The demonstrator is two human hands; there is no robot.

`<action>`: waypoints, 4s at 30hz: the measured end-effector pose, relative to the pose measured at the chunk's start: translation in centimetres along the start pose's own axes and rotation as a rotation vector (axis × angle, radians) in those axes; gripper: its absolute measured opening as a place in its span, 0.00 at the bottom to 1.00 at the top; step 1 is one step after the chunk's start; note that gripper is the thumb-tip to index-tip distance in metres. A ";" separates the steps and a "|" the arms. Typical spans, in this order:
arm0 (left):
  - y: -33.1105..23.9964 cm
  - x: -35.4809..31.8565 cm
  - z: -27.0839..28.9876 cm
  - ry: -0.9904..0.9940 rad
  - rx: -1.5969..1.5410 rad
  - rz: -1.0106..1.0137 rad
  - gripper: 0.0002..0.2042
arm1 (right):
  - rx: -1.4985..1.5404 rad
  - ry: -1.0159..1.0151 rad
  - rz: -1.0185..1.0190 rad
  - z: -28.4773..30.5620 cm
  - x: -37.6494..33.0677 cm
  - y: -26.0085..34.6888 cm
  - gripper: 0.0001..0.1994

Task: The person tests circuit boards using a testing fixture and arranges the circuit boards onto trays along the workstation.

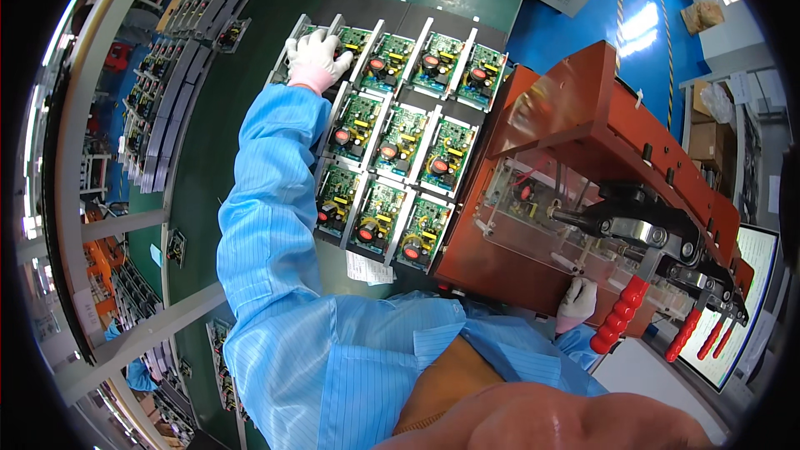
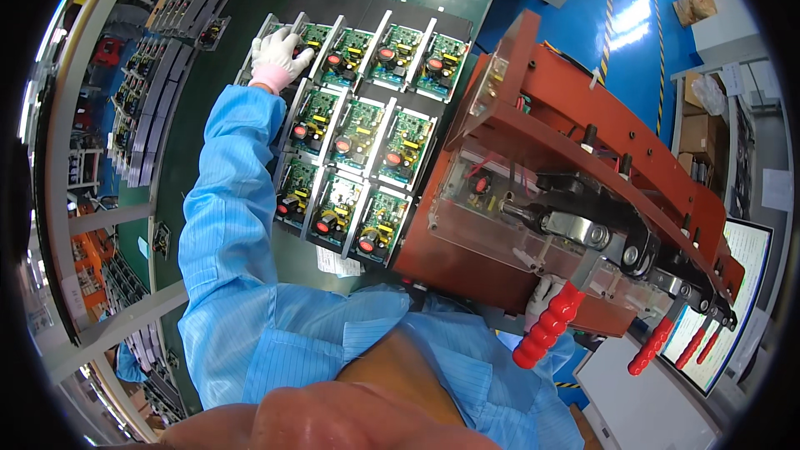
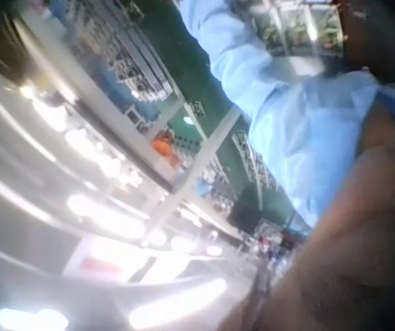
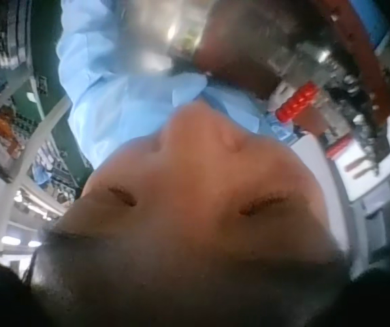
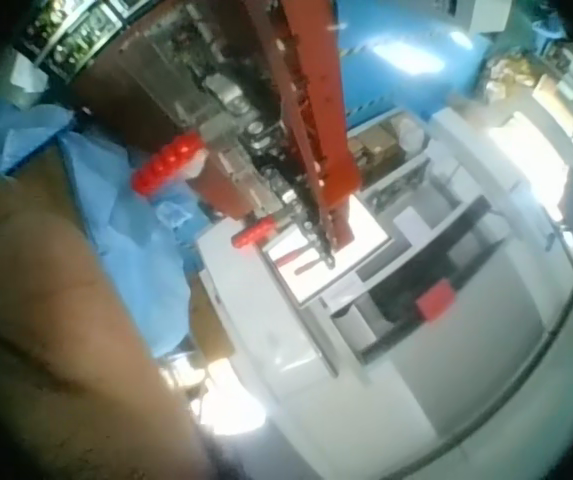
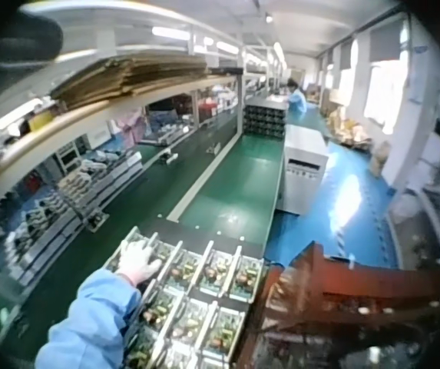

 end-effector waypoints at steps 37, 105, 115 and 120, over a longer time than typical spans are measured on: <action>-19.9 -2.2 8.1 -0.051 -0.482 -0.379 0.20 | 0.044 0.103 -0.328 -0.1 0.1 0.0 0.04; -2.3 -30.1 7.7 -0.081 -0.215 0.850 0.49 | 0.338 0.160 0.983 -11.1 -7.3 29.8 0.30; 0.5 -33.6 10.1 -0.404 -0.348 0.787 0.37 | 0.396 0.124 0.931 -7.1 -5.2 29.3 0.28; 7.1 -35.7 8.8 -0.471 -0.333 0.993 0.26 | 0.542 0.293 0.793 -6.3 -6.6 26.7 0.22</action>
Point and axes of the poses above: each hand's wrist, its own x-axis towards the middle knuckle, its own z-axis out of the back of the hand, y = z × x, the point moved 8 cm from there along x, towards the middle knuckle, and after that the axes turned 12 degrees about -y, right-handed, at the moved point
